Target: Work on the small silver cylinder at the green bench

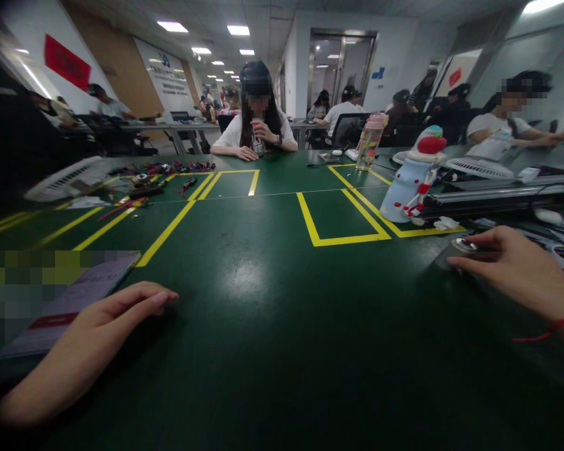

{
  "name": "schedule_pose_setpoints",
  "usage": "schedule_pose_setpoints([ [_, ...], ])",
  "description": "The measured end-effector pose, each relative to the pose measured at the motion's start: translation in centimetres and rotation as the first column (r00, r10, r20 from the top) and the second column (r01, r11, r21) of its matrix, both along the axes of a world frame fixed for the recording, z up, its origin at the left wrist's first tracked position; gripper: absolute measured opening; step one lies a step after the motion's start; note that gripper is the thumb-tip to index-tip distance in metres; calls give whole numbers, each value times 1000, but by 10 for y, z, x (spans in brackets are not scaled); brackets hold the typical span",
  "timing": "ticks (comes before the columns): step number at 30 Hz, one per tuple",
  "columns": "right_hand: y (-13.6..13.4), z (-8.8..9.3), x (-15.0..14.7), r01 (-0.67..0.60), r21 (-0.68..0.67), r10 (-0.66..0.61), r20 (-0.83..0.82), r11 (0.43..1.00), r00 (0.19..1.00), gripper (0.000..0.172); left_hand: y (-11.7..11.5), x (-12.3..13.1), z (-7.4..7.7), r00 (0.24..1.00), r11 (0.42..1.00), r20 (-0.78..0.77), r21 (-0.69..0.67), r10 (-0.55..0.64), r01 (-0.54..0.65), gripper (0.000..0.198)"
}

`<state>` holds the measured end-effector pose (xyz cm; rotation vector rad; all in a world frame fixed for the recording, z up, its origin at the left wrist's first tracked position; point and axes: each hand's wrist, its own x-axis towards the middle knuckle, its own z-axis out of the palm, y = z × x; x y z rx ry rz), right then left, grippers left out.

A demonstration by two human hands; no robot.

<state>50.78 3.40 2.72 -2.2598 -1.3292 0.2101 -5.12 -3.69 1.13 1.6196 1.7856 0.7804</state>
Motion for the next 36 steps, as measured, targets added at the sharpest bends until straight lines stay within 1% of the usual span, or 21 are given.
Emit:
schedule_pose_setpoints([
  [1,-1,-2,-2,-32,48,28,77,998,997,50,0,1,1,1000,1000,-4,5,2,-2,34],
  [2,-3,-5,-7,-96,125,72,180,988,981,49,0,2,1,1000,1000,-9,7,2,-2,33],
  [3,-5,-6,-16,-196,219,127,292,956,948,47,0,2,1,1000,1000,-12,5,0,0,33],
  [4,-8,-8,-29,-324,311,190,393,893,900,45,0,1,0,1000,1000,-15,-3,-4,4,33],
  [5,-11,-9,-46,-466,378,267,471,800,841,43,1,0,-2,1000,1000,-15,-13,-10,10,34],
  [7,-19,-10,-91,-706,417,476,532,572,700,40,4,1,-4,999,999,-11,-10,-39,39,34],
  [8,-23,-10,-118,-779,414,592,506,472,627,39,5,3,-3,998,998,-9,8,-63,63,33],
  [9,-28,-9,-145,-824,405,701,446,396,556,38,7,8,-2,995,995,-8,30,-95,95,32],
  [10,-32,-9,-171,-846,403,792,357,348,496,38,8,14,-1,991,990,-8,53,-133,133,30],
  [11,-36,-9,-196,-852,409,857,252,327,449,36,8,23,2,985,983,-5,72,-170,170,28],
  [14,-45,-12,-252,-836,437,935,-36,333,353,33,7,53,8,961,957,58,125,-271,263,27],
  [16,-48,-17,-270,-827,457,944,-137,328,299,32,5,71,9,935,932,111,180,-337,315,30],
  [18,-49,-24,-275,-829,453,944,-187,328,271,30,2,83,7,912,906,124,226,-391,357,30],
  [19,-50,-28,-275,-828,445,939,-211,341,273,32,1,86,5,904,897,126,237,-409,373,29],
  [22,-50,-37,-271,-814,410,899,-326,412,292,46,0,88,0,895,893,141,232,-422,385,26],
  [24,-50,-39,-270,-801,405,876,-389,441,285,51,1,88,1,899,893,141,251,-415,373,26],
  [28,-50,-38,-272,-805,387,866,-408,450,288,53,6,91,12,897,868,88,310,-433,388,13],
  [30,-50,-35,-272,-820,346,860,-407,456,307,52,8,91,18,904,865,59,323,-424,384,14],
  [32,-50,-31,-270,-842,294,864,-378,453,333,46,11,89,21,922,875,49,339,-383,346,15],
  [34,-50,-28,-265,-855,249,870,-328,454,367,40,13,84,21,945,892,50,351,-322,285,15],
  [36,-48,-26,-259,-855,224,868,-298,468,397,36,14,78,16,958,908,34,330,-286,260,14],
])
